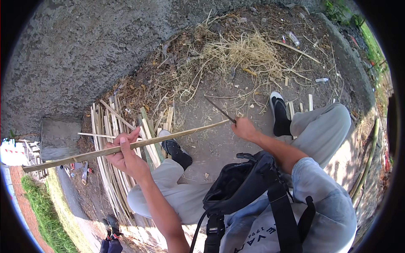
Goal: The person scrapes, whittles, and smooths bamboo strips using a knife.
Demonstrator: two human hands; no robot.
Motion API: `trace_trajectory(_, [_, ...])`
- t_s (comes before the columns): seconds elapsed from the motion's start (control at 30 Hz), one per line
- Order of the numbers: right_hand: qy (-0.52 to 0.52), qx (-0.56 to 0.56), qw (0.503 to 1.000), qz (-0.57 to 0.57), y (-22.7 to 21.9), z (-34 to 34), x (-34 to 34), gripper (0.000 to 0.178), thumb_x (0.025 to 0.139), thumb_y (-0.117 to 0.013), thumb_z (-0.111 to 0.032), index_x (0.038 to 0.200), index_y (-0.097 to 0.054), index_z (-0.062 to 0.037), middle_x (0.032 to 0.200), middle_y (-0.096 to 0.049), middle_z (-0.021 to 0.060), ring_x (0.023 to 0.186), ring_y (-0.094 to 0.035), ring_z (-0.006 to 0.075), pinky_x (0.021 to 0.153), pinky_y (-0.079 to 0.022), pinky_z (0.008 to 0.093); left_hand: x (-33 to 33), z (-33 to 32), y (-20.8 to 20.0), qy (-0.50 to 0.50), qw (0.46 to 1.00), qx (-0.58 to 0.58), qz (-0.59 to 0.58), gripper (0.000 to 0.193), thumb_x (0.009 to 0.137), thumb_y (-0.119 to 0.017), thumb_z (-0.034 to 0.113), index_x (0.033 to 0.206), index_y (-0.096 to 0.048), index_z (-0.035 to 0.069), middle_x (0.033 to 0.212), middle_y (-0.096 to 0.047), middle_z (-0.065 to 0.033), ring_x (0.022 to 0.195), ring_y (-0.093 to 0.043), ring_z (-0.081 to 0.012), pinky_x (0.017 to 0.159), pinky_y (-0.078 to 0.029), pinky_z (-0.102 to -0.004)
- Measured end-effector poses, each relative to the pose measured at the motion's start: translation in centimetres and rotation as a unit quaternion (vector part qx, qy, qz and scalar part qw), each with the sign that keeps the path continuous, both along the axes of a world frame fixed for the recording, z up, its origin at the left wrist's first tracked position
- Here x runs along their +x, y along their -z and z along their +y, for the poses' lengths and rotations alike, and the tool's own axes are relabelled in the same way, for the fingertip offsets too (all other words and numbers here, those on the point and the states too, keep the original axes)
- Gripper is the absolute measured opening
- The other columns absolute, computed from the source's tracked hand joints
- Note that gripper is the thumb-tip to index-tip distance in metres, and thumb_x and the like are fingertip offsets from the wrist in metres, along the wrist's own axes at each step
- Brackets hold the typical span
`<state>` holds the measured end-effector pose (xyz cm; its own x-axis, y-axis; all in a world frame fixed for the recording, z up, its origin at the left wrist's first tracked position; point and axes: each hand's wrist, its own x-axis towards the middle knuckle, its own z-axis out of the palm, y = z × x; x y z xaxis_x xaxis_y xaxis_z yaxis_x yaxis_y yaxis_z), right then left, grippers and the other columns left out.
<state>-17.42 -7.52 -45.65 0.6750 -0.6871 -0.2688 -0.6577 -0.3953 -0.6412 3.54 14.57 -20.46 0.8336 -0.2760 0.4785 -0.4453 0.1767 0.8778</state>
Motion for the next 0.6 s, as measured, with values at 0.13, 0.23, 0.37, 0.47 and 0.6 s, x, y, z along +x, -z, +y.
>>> trace_trajectory(0.13, [-0.111, -0.003, 0.993, -0.039, 0.2, 2.5, -0.5, 0.025, 0.079, -0.054, -0.015, 0.094, -0.06, 0.0047, 0.071, -0.062, 0.0267, 0.07, -0.063, 0.0435, 0.07, -0.051, 0.0507, 0.2, 1.0, 1.9, -0.032, 0.983, -0.175, 0.039, 0.01, 0.085, -0.051, 0.001, 0.095, -0.048, 0.002, 0.093, -0.055, -0.0127, 0.073, -0.067, -0.0273, 0.072, -0.06, -0.0355])
trace_trajectory(0.23, [-0.153, 0.035, 0.986, -0.057, -0.8, 4.8, -0.2, 0.025, 0.081, -0.053, -0.017, 0.095, -0.06, 0.0028, 0.07, -0.061, 0.0263, 0.069, -0.062, 0.0437, 0.069, -0.05, 0.0512, 0.1, 3.4, 1.9, -0.058, 0.975, -0.188, 0.104, 0.022, 0.081, -0.052, -0.001, 0.101, -0.049, 0.005, 0.092, -0.054, -0.0112, 0.074, -0.066, -0.0266, 0.074, -0.058, -0.039])
trace_trajectory(0.37, [-0.172, 0.072, 0.981, -0.057, -3.4, 6.0, 0.8, 0.032, 0.089, -0.049, -0.028, 0.096, -0.06, 0.0012, 0.07, -0.061, 0.0261, 0.07, -0.062, 0.0449, 0.069, -0.05, 0.0523, -0.8, 4.7, 1.1, -0.047, 0.945, -0.237, 0.222, 0.022, 0.08, -0.051, 0.0, 0.101, -0.052, 0.006, 0.094, -0.053, -0.0105, 0.056, -0.055, -0.0192, 0.053, -0.049, -0.0332])
trace_trajectory(0.47, [-0.201, 0.08, 0.975, -0.045, -4.0, 6.1, 1.6, 0.044, 0.095, -0.039, -0.036, 0.095, -0.061, 0.001, 0.073, -0.062, 0.0266, 0.074, -0.062, 0.0455, 0.072, -0.049, 0.0534, -0.1, 7.2, 2.3, 0.033, 0.939, -0.254, 0.228, 0.01, 0.086, -0.051, 0.014, 0.078, -0.049, 0.009, 0.066, -0.044, -0.0039, 0.045, -0.04, -0.013, 0.045, -0.037, -0.0277])
trace_trajectory(0.6, [-0.195, 0.076, 0.978, -0.005, 0.7, 6.4, 0.1, 0.051, 0.098, -0.031, -0.039, 0.092, -0.063, 0.0008, 0.076, -0.063, 0.0273, 0.077, -0.062, 0.0452, 0.074, -0.049, 0.0536, -0.3, 8.0, 2.2, -0.017, 0.932, -0.251, 0.263, 0.039, 0.09, -0.049, 0.026, 0.055, -0.036, 0.015, 0.039, -0.022, 0.004, 0.032, -0.021, -0.0078, 0.034, -0.023, -0.0255])
